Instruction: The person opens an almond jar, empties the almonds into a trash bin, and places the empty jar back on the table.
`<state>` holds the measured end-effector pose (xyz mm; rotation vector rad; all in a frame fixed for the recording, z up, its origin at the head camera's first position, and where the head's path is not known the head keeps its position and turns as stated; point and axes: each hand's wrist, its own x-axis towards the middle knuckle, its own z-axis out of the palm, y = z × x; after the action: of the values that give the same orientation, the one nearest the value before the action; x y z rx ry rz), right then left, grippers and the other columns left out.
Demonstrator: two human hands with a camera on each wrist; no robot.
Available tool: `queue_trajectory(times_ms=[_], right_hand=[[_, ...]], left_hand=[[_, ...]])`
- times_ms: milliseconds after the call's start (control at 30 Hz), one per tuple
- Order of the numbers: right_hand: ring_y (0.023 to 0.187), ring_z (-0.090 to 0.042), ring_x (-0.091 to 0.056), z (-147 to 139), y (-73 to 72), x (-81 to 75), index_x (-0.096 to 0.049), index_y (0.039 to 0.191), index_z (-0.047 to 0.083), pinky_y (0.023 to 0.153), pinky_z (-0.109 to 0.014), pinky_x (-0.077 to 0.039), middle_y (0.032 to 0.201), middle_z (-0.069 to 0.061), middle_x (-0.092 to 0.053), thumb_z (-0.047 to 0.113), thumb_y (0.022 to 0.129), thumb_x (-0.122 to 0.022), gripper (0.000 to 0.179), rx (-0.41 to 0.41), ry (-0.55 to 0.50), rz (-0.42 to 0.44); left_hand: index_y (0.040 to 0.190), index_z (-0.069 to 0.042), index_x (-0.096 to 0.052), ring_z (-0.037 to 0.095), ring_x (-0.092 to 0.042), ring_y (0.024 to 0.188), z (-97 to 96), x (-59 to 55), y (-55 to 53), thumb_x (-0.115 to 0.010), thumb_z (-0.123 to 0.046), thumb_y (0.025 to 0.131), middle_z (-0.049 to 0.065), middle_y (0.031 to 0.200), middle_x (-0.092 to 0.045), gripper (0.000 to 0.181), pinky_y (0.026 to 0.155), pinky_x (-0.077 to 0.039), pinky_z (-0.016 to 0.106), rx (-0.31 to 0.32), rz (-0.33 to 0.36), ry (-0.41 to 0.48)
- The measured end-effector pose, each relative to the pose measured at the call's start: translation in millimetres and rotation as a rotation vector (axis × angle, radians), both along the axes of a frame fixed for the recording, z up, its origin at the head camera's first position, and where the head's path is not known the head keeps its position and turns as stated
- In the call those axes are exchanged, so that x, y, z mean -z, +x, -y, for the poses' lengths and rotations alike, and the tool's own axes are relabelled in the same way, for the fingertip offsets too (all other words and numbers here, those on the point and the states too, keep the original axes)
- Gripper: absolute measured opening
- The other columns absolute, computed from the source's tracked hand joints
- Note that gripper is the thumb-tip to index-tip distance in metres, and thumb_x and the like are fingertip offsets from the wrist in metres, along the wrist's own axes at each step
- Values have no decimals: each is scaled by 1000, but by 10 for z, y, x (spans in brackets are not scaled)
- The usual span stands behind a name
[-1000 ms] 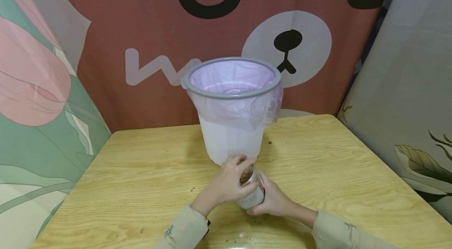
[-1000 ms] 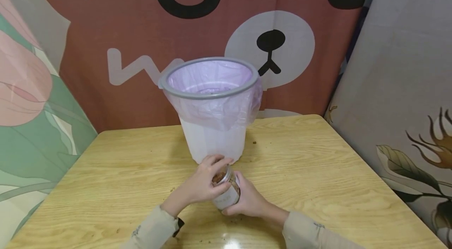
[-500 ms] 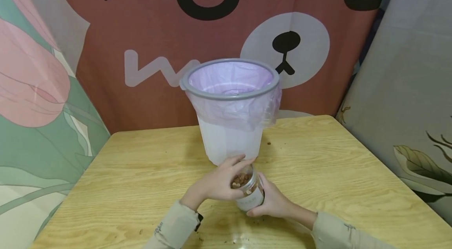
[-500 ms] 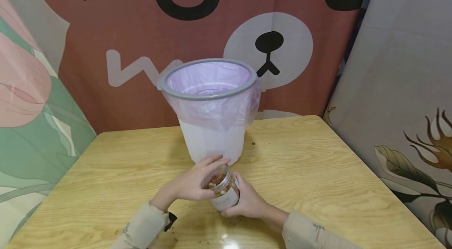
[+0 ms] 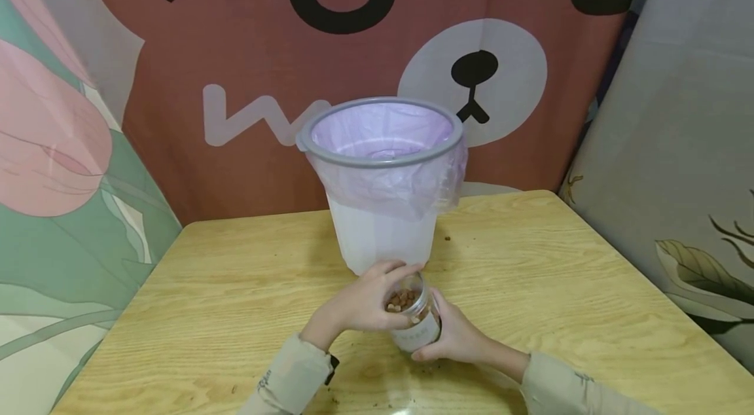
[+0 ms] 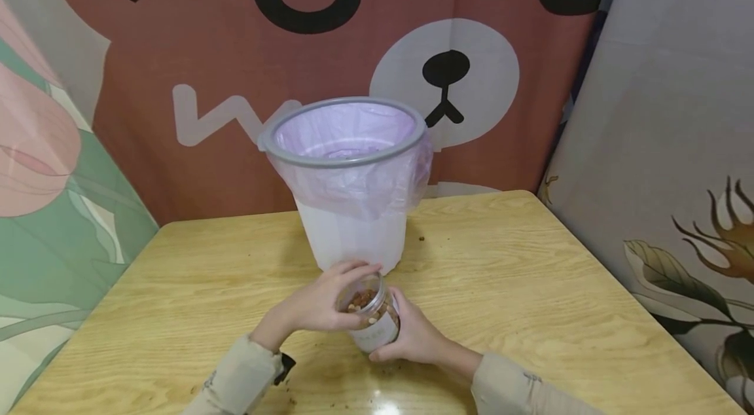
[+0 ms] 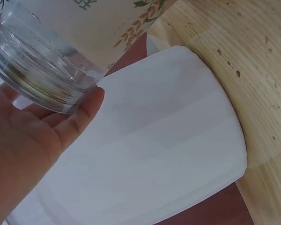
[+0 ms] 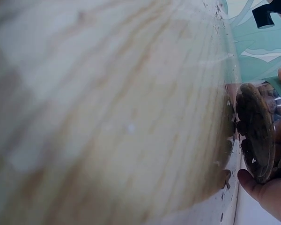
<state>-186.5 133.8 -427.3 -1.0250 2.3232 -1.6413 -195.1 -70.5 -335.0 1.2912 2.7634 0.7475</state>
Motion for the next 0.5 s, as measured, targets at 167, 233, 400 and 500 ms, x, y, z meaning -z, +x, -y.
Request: queue_trajectory(times_ms=[167,233,400,500], right_hand=[[100,-20,-53,1,-3,0,-17,136,0,83,-33,-43,119,-11,-49,15,66,-78,93,-15,-11,17],[100,-20,-53,4,-2,-1,-17,136,0,82,-33,-44,118,-11,-49,15,67,-77,93,-19,-10,18],[99,-20,-54,12,9,-11,-18,136,4,81,-32,-45,116,-12,-51,15,67,-77,91,-20,-5,23],[99,-20,-55,17,19,-23,-18,135,5,80,-32,-45,117,-12,-51,15,67,-77,91,-19,0,22]], left_hand=[[136,-17,-38,22,-46,110,-14,10,0,-53,-56,77,10,124,-47,73,83,-43,42,-71,-34,-3],[135,-16,-41,22,-49,106,-31,19,4,-51,-61,77,10,121,-49,74,80,-44,41,-116,-47,-9],[133,-13,-43,23,-55,94,-87,40,21,-48,-67,75,10,115,-52,79,73,-47,39,-216,-115,-30],[131,-12,-45,24,-57,87,-119,51,28,-47,-69,74,10,112,-53,81,67,-48,37,-254,-177,-43]])
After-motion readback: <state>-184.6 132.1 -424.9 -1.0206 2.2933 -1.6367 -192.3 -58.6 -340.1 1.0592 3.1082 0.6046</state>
